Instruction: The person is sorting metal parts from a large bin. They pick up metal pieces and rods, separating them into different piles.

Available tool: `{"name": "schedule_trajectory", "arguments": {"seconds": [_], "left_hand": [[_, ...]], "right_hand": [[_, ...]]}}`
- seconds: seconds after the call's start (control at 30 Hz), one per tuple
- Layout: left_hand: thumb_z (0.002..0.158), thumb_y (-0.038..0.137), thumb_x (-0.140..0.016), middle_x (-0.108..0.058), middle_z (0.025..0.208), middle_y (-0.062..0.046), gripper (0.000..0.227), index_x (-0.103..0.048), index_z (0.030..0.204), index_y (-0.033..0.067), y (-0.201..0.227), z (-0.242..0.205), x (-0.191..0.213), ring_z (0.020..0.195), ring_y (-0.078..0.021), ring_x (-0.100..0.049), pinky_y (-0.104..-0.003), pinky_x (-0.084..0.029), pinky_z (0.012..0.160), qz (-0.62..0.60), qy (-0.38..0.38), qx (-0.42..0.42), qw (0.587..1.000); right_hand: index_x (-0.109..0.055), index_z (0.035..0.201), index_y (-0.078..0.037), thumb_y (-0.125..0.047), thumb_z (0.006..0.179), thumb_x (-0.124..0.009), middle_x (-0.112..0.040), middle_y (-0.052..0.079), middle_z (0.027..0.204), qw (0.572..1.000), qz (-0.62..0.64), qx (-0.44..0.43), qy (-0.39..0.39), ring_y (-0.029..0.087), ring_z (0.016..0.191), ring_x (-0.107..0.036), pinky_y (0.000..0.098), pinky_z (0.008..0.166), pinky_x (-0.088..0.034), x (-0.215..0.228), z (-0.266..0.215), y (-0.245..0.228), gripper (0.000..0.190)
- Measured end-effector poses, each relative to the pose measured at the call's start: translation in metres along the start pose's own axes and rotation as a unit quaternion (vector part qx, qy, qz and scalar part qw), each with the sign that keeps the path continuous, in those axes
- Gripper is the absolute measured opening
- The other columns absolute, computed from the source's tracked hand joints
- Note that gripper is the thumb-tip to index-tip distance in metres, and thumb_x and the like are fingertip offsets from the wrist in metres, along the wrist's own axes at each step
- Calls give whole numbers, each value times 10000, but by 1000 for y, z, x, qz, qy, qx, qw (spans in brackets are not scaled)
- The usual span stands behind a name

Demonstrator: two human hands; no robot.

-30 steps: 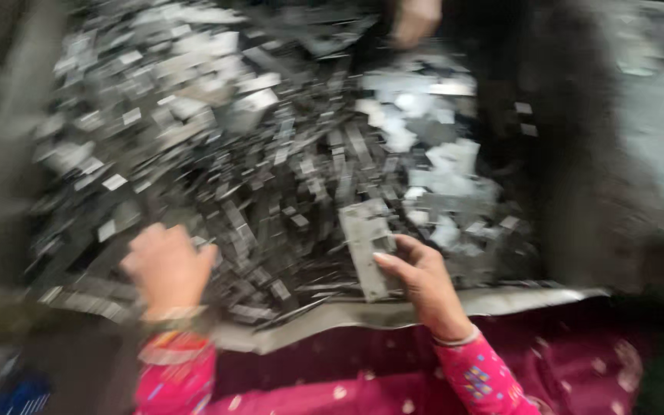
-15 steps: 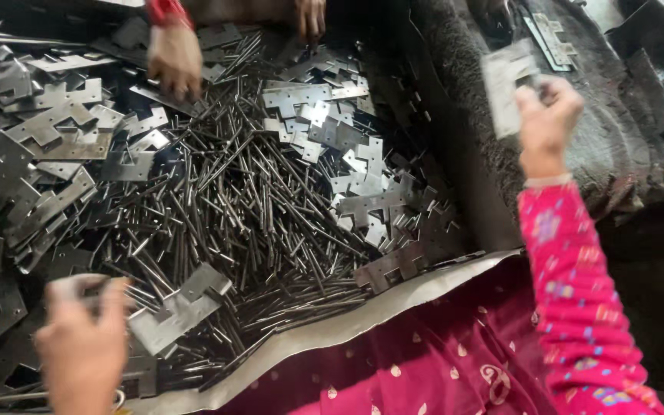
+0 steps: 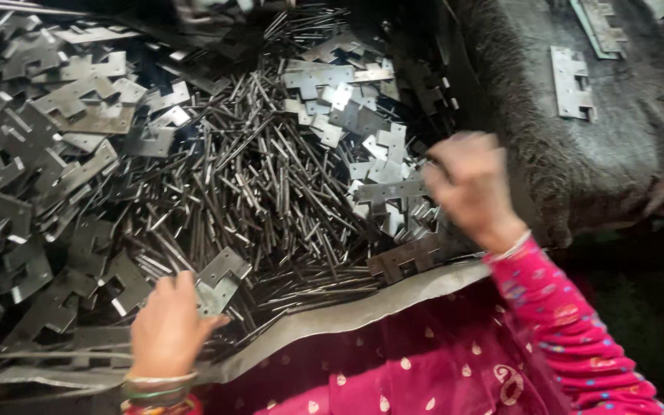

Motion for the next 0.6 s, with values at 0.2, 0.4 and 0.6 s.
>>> {"name": "schedule_trajectory", "arguments": {"seconds": [0.2,0.4,0.6], "left_hand": [[706,392,-860,-623,1054,-76,549,-612,1114,122,19,-27,23,1046,-277,-604,-464,-463,866,67,126,-15,990],[671,373,-849,-631,1023,-75,529,-650,1086,113,30,-25,33,1057,-268,-586,-504,-394,1005,99,199,-53,974],[758,340,-825,-645,1017,-35,394,-660,1059,146,43,-11,26,1053,-238,-599,-516,-378,1053,151,221,-58,962]], "right_hand": [[-621,1269,-86,-395,835,-767,-709,177,832,962,-43,-17,-268,399,800,-675,499,677,-513,-116,-7,-38,553],[-649,1182,-85,-400,788,-791,-737,174,780,925,131,-129,-333,383,745,-706,483,645,-537,-118,-11,-22,523],[-609,1155,21,-282,929,-769,-734,166,923,753,592,-253,-138,288,831,-758,392,745,-590,-43,-15,-52,410]]}}
Point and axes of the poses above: each hand's wrist, its own z-axis towards the middle knuckle, its own x-axis out of the back of the hand, y = z × x, the point moved 10 cm from there along z, towards the middle knuckle
